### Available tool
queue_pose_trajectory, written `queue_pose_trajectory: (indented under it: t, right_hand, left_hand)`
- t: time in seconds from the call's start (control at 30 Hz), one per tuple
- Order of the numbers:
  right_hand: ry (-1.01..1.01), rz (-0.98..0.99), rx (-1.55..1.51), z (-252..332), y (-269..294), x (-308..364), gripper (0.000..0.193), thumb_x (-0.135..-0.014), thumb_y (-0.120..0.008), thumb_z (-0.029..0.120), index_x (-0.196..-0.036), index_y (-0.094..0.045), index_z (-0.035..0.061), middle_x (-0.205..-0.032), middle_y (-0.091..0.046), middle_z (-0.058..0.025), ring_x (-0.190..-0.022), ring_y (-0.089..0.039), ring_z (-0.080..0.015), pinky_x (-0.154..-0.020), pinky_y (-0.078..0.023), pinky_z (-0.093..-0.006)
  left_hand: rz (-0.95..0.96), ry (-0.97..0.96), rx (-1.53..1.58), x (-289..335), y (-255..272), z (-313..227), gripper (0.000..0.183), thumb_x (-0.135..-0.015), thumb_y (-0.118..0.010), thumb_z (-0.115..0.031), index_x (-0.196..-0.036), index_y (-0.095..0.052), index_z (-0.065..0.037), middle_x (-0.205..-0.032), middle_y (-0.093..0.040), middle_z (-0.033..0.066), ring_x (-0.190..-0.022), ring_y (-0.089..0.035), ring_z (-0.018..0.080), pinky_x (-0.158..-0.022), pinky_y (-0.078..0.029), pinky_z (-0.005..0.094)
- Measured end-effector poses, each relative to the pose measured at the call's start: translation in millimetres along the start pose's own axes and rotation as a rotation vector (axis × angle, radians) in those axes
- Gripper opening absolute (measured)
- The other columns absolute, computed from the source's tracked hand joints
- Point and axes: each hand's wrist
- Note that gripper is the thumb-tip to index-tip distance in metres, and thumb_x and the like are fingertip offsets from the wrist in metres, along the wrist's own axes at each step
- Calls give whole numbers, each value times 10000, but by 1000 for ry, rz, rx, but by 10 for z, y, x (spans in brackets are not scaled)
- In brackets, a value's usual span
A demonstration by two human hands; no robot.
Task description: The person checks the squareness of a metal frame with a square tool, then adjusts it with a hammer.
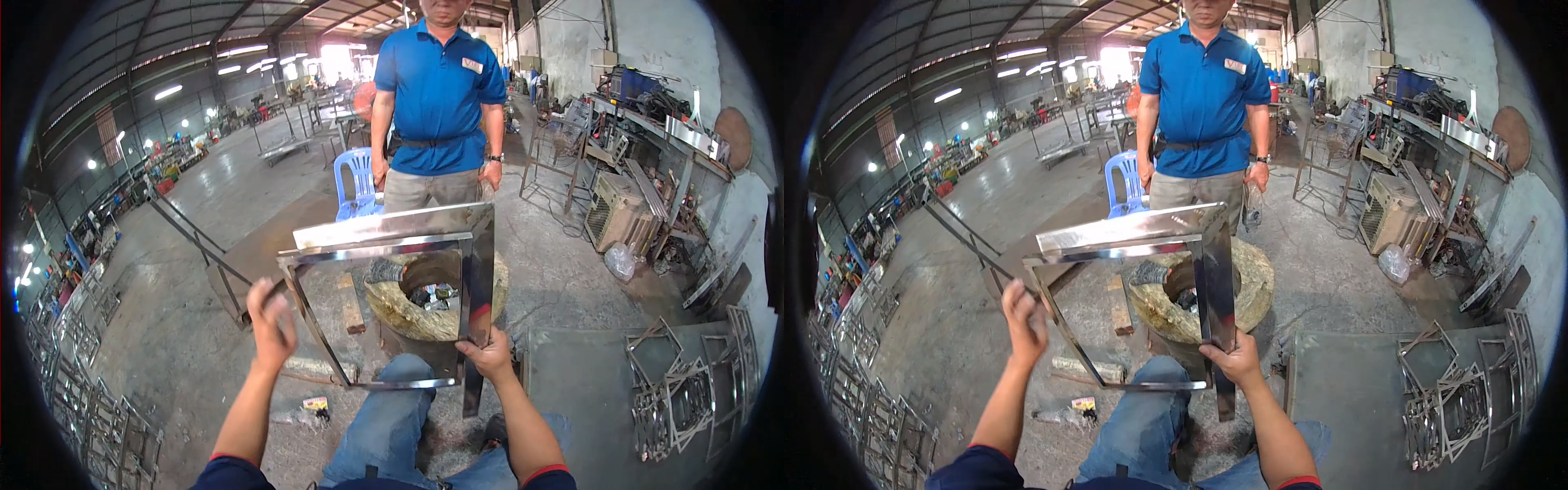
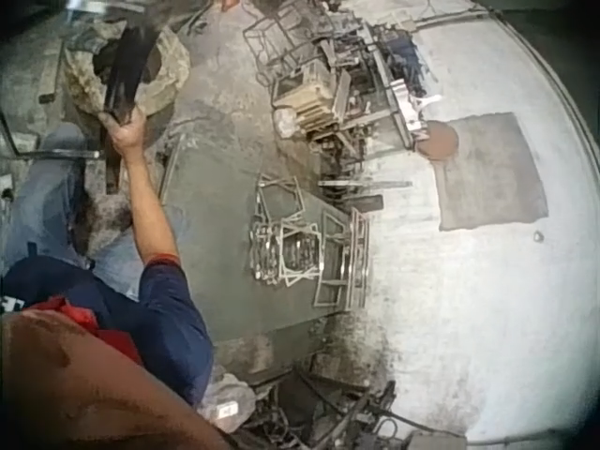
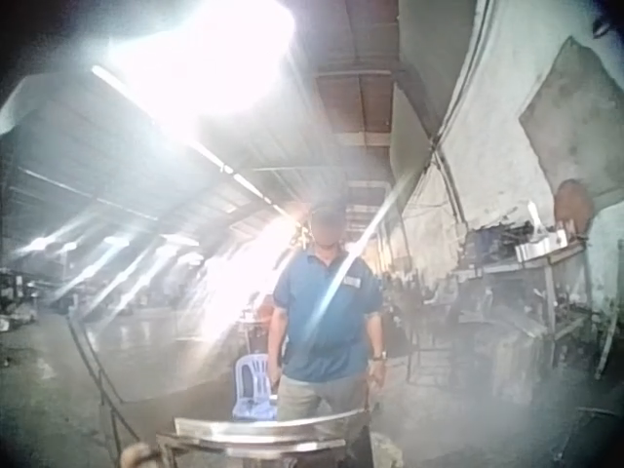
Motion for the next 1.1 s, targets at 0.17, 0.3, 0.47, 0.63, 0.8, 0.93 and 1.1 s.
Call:
queue_pose_trajectory:
  t: [0.17, 0.3, 0.47, 0.63, 0.8, 0.93, 1.1]
  right_hand:
    - [-138, -28, -153, -119, -57, -93, 332, -822, -820, 140, -1076, -659, 0, -948, -709, -22, -844, -629, -83, -794, -509, -266]
    - [-119, -129, -274, -231, -57, -197, 391, -823, -813, 128, -1147, -637, -3, -1003, -703, -32, -882, -634, -114, -815, -505, -265]
    - [-434, -51, -407, -149, -212, -248, 411, -861, -777, 226, -1156, -620, -13, -1015, -688, -68, -871, -641, -137, -808, -510, -274]
    - [-779, 33, -814, -676, 39, -30, 364, -943, -659, 299, -1148, -624, -1, -923, -698, -51, -764, -652, -147, -716, -555, -318]
    - [-499, 208, -594, -132, -67, 33, 337, -934, -618, 194, -1173, -625, -44, -968, -711, -137, -873, -687, -205, -742, -570, -319]
    - [-634, 10, -522, 5, -111, -50, 251, -948, -577, 143, -1107, -628, -44, -912, -700, -137, -792, -684, -218, -696, -563, -313]
    - [-277, -210, -14, 220, 220, -53, 228, -986, -576, 182, -1116, -586, -5, -923, -690, -105, -796, -658, -186, -702, -527, -319]
  left_hand:
    - [20, -225, -136, 78, -444, -33, 445, -726, -835, -410, -1067, -647, -193, -1450, -405, 168, -1349, -390, 441, -1082, -306, 642]
    - [233, -490, -229, -619, -372, -167, 440, -761, -721, -541, -753, -561, -131, -1150, -656, 49, -1246, -559, 294, -1108, -327, 562]
    - [134, -409, 179, -1153, -373, -184, 486, -887, -676, -421, -633, -447, -76, -755, -614, 83, -851, -660, 301, -888, -494, 471]
    - [133, 167, 371, -1262, -381, -465, 519, -891, -707, -289, -578, -428, 17, -513, -355, 105, -464, -333, 175, -466, -260, 344]
    - [202, 626, 106, -1488, -247, -797, 534, -869, -744, -353, -560, -500, 9, -492, -379, 34, -502, -357, 106, -488, -302, 337]
    - [221, 875, 334, -1221, -315, -577, 463, -905, -708, -387, -645, -610, -16, -562, -507, -19, -553, -433, 114, -539, -359, 324]
    - [22, 1129, 558, -543, -391, -720, 434, -917, -697, -388, -625, -484, -146, -557, -393, -39, -508, -355, 114, -501, -321, 306]
Point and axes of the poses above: each hand's wrist, its own x-axis away from the middle knuckle, its own y-axis out of the back of the hand, z = x × y
